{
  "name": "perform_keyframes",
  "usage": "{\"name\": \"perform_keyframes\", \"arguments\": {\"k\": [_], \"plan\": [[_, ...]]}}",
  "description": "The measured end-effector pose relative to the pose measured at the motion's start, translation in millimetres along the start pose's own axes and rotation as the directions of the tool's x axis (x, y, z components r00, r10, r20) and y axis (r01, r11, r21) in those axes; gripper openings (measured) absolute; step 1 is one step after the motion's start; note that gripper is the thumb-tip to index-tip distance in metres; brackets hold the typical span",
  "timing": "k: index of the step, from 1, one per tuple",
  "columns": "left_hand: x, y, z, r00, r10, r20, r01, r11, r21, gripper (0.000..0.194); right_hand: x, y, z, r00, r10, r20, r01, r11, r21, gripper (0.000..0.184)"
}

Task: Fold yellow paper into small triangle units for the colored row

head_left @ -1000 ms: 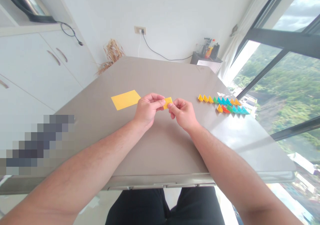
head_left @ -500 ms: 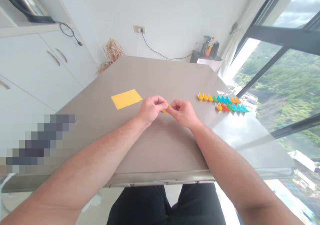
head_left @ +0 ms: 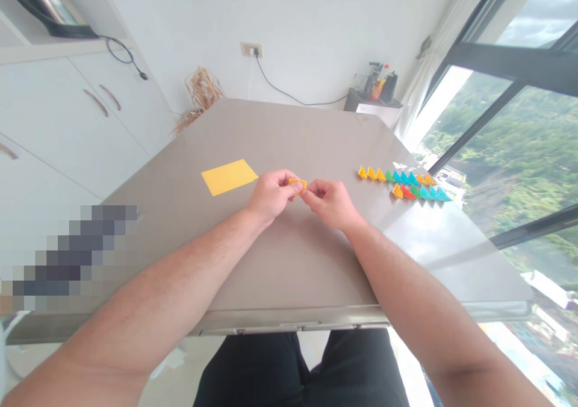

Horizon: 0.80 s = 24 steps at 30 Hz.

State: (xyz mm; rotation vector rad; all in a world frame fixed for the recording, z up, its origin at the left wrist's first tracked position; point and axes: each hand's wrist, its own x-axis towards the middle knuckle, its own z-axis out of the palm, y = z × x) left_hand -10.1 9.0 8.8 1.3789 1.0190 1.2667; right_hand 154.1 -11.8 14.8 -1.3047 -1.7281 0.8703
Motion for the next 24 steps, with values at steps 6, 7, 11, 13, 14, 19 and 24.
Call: {"name": "perform_keyframes", "arguments": {"k": [6,7,11,13,14,19,24], "plan": [[1,0,-1.4,0.999,-0.047,-0.011,0.047,0.999,-0.015,0.016,2,3,-3,0.999,-0.043,-0.023,0.042,0.998,-0.043,0.022],[1,0,-2.8,0.999,-0.050,0.016,0.050,0.999,0.010,0.017,3,3,-5,0.999,-0.032,-0.030,0.031,0.999,-0.035,0.021],[2,-1,-6.5,0.995,-0.062,0.075,0.054,0.992,0.110,0.014,4,6,-10,0.998,0.034,-0.044,-0.034,0.999,-0.010,0.018],[2,-3,-5.8,0.997,-0.048,0.057,0.042,0.994,0.104,0.013,4,6,-9,0.998,0.043,-0.034,-0.043,0.999,-0.008,0.020],[2,-4,-5.0,0.998,-0.033,0.051,0.028,0.995,0.091,0.012,5,6,-9,0.999,0.037,-0.037,-0.037,0.999,-0.009,0.023],[0,-8,-2.0,0.988,-0.029,0.151,0.020,0.998,0.055,0.014,6,7,-8,0.998,0.047,-0.053,-0.047,0.999,0.001,0.023],[-1,-3,-2.3,0.989,-0.046,0.144,0.042,0.999,0.025,0.017,4,2,-9,0.996,0.080,-0.023,-0.078,0.993,0.087,0.019]]}}
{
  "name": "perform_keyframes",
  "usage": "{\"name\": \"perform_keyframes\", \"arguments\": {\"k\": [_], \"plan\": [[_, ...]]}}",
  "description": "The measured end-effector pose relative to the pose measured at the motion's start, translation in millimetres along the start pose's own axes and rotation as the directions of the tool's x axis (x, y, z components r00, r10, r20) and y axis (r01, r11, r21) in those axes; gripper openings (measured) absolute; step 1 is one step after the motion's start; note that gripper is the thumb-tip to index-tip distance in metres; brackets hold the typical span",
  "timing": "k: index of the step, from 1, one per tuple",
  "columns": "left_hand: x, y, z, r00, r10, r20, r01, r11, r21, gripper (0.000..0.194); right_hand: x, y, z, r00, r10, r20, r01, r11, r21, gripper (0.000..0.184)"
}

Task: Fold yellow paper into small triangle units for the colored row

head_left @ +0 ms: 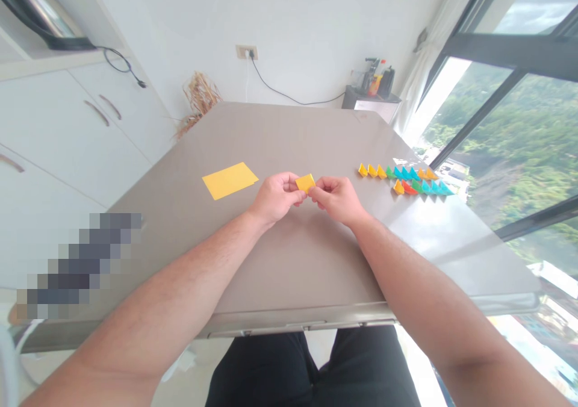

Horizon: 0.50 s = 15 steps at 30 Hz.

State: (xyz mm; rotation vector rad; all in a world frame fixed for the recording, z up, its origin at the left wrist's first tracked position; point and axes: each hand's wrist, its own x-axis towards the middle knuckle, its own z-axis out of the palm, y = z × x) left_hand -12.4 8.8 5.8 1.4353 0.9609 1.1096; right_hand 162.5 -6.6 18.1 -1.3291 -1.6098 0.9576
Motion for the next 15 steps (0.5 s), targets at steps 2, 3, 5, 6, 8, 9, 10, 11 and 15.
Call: {"name": "perform_keyframes", "arguments": {"k": [2,3,5,6,8,9,10,11,15], "plan": [[0.1,1.8,0.3,1.000,-0.014,-0.024,0.014,1.000,-0.001,0.016,-1.2,-1.4,0.5,1.000,0.004,0.010,-0.005,1.000,0.023,0.020],[0.2,2.3,0.7,0.999,-0.019,-0.036,0.019,1.000,0.003,0.016,-1.5,-1.5,0.8,1.000,0.007,0.012,-0.007,1.000,0.028,0.020],[0.1,2.2,1.7,0.998,-0.028,-0.052,0.029,0.999,0.016,0.015,-1.3,-0.4,1.4,1.000,0.008,0.000,-0.008,1.000,0.024,0.021],[0.0,1.7,2.2,0.998,-0.031,-0.055,0.032,0.999,0.024,0.016,-0.9,0.6,1.6,1.000,0.004,-0.009,-0.004,1.000,0.016,0.022],[-0.3,0.1,3.0,0.998,-0.031,-0.049,0.032,0.999,0.030,0.017,0.5,3.0,1.5,1.000,-0.014,-0.020,0.014,1.000,-0.010,0.021],[-0.5,-0.9,3.2,0.999,-0.027,-0.043,0.028,0.999,0.027,0.018,1.2,4.0,1.3,1.000,-0.025,-0.016,0.024,0.999,-0.021,0.021],[-0.8,-1.9,3.2,0.999,-0.020,-0.037,0.021,0.999,0.027,0.018,1.8,5.0,1.0,0.999,-0.036,-0.006,0.036,0.999,-0.029,0.021],[-1.2,-2.9,3.1,0.999,-0.012,-0.031,0.013,0.999,0.034,0.018,2.4,5.8,0.6,0.999,-0.047,0.007,0.047,0.998,-0.033,0.021],[-2.5,-4.4,1.5,1.000,0.018,-0.001,-0.017,0.990,0.140,0.015,3.7,7.9,-0.4,0.996,-0.075,0.051,0.078,0.995,-0.060,0.023]]}}
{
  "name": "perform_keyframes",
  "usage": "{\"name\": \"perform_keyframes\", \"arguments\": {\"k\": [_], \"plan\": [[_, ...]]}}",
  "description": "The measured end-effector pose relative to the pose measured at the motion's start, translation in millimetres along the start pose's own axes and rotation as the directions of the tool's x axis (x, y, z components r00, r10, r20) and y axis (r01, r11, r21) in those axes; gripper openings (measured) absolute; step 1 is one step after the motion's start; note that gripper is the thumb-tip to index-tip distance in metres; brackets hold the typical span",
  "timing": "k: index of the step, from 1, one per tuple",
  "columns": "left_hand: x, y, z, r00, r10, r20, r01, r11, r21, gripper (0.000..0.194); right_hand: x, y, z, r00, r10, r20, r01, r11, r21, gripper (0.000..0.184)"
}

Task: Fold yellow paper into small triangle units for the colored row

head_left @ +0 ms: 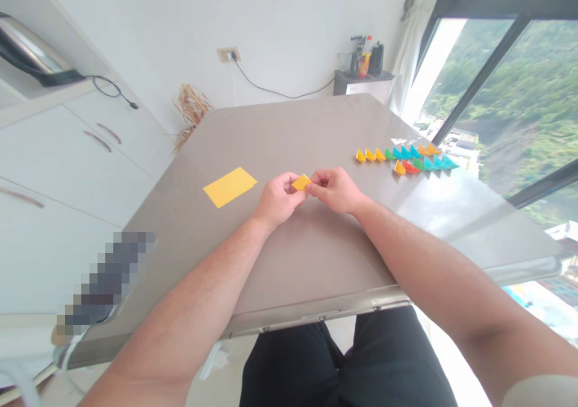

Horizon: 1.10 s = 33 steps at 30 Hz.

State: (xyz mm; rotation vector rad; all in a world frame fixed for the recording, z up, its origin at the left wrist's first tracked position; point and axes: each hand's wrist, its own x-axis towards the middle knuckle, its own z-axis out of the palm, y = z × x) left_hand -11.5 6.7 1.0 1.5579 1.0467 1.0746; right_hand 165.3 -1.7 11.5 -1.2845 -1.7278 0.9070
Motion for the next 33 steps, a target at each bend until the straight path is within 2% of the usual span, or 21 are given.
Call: {"name": "perform_keyframes", "arguments": {"k": [4,7,10,14,20,22,26,29,33], "plan": [[1,2,-1.9,0.998,0.013,-0.064,-0.012,1.000,0.012,0.013,0,1,1,0.999,-0.033,0.016,0.033,0.999,-0.035,0.025],[2,3,-2.9,0.995,-0.002,-0.103,0.000,1.000,-0.025,0.014,0,2,3,1.000,-0.007,-0.012,0.007,1.000,-0.016,0.027],[2,3,-3.1,0.995,-0.014,-0.101,0.010,0.999,-0.040,0.015,0,1,4,0.998,0.040,-0.040,-0.039,0.999,0.037,0.027],[2,2,-3.0,0.998,-0.019,-0.067,0.019,1.000,-0.002,0.013,0,-1,2,0.996,0.070,-0.050,-0.064,0.991,0.114,0.019],[3,-1,-5.1,0.992,0.065,-0.108,-0.053,0.993,0.105,0.007,0,0,3,0.998,0.057,0.000,-0.057,0.998,-0.002,0.020],[3,-2,-4.8,0.986,0.082,-0.148,-0.066,0.992,0.107,0.008,1,1,5,0.998,0.052,-0.042,-0.051,0.998,0.026,0.022],[4,-1,-2.2,0.970,0.039,-0.239,-0.048,0.998,-0.033,0.020,4,5,7,0.983,0.042,-0.179,-0.023,0.994,0.109,0.031],[3,2,-0.6,0.969,0.013,-0.246,-0.039,0.994,-0.098,0.028,4,7,9,0.973,0.019,-0.229,0.008,0.993,0.118,0.028],[0,4,0.9,0.979,-0.014,-0.201,-0.009,0.994,-0.109,0.023,4,6,12,0.966,0.000,-0.259,0.028,0.994,0.106,0.017]]}}
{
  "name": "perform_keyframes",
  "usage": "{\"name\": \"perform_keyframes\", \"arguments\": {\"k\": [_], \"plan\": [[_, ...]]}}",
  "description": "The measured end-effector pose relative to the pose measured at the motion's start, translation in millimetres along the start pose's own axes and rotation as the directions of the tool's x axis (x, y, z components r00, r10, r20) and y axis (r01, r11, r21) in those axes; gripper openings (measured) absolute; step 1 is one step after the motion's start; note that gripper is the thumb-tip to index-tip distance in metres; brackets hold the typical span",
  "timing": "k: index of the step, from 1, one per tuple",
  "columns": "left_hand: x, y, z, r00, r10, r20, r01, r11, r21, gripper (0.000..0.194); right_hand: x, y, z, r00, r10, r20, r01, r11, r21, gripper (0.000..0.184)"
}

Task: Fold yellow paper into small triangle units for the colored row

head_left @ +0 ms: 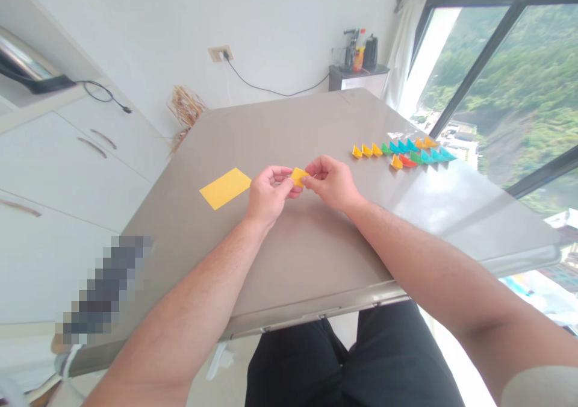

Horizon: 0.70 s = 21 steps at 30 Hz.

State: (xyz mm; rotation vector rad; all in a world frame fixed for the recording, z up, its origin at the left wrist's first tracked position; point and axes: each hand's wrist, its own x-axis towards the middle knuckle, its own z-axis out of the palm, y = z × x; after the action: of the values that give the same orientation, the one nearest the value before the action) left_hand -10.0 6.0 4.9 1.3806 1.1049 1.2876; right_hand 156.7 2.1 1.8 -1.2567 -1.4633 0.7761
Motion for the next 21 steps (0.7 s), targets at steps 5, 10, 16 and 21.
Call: {"name": "perform_keyframes", "arguments": {"k": [5,10,16,21], "plan": [[-3.2,-1.3,1.6,0.996,-0.009,0.089,-0.004,0.990,0.144,0.020,-0.6,-2.3,-0.1,0.998,-0.047,-0.038,0.045,0.998,-0.047,0.009],[-2.7,-3.1,1.2,0.989,-0.017,0.145,-0.002,0.991,0.134,0.024,-1.8,-5.5,-1.4,0.998,-0.022,0.054,0.021,0.999,0.028,0.015],[-1.2,-1.1,0.1,0.981,-0.114,0.160,0.114,0.993,0.007,0.032,-2.6,-7.6,-2.6,0.993,-0.015,0.113,0.008,0.998,0.065,0.012],[-0.8,1.1,-0.2,0.966,-0.182,0.185,0.200,0.976,-0.082,0.020,-4.2,-5.2,-1.0,0.994,-0.084,0.076,0.082,0.996,0.031,0.011]]}}
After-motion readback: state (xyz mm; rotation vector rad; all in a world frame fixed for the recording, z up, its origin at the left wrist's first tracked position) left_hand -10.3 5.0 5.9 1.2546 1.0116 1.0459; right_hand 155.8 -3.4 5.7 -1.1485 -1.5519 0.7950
